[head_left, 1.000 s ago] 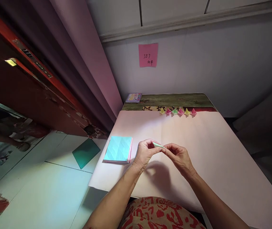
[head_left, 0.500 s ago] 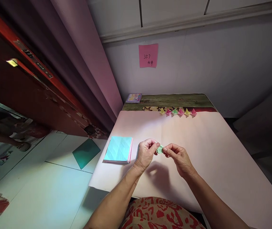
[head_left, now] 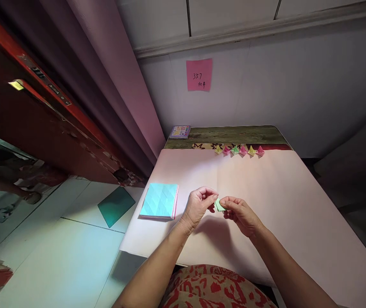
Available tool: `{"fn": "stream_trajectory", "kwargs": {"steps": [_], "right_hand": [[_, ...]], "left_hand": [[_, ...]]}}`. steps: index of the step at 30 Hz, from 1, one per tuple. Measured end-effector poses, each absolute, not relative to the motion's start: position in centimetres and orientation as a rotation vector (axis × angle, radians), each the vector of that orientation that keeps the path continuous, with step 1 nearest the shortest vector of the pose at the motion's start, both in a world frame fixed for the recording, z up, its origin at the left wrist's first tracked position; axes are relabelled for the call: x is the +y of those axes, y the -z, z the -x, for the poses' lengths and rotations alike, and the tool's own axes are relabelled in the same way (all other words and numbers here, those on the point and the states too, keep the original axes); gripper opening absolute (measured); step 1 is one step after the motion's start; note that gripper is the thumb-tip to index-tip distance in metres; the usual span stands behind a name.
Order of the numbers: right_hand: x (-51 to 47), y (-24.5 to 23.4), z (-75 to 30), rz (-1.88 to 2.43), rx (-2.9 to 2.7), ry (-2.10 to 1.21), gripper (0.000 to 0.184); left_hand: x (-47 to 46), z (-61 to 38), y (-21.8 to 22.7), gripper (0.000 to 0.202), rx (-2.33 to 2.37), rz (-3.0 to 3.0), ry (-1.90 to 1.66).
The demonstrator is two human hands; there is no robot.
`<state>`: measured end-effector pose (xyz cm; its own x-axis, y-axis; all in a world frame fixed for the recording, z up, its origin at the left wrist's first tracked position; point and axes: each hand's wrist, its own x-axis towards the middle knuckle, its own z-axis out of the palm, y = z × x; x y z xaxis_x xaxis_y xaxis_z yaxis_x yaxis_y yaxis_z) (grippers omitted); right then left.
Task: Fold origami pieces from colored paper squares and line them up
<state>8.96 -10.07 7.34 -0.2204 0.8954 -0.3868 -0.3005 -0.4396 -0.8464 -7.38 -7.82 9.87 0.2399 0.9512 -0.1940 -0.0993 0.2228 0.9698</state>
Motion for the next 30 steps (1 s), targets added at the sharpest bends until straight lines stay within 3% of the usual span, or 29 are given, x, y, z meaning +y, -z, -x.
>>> {"fn": "stream_trajectory", "kwargs": {"steps": [8, 14, 21, 30], "right_hand": [[-9.9, -5.3, -10.0, 1.240, -0.784, -1.720, 0.051], [-9.7, -2.0, -11.0, 1.442, -0.767, -1.490, 0.042], [-9.8, -1.3, -11.6, 1.501, -0.796, -1.395, 0.039], [-8.6, -1.5, -8.4, 1.595, -1.463, -1.184, 0.034]], "left_hand": [[-7.5, 8.6, -6.4, 0.042, 1.150, -0.842, -0.887], [-7.3, 10.4, -2.3, 0.044, 1.407, -0.971, -0.717], [-6.7, 11.3, -2.0, 0.026, 1.591, -1.141, -0.756], [-4.2, 10.2, -2.1, 0.022, 1.600, -1.265, -0.644]]}}
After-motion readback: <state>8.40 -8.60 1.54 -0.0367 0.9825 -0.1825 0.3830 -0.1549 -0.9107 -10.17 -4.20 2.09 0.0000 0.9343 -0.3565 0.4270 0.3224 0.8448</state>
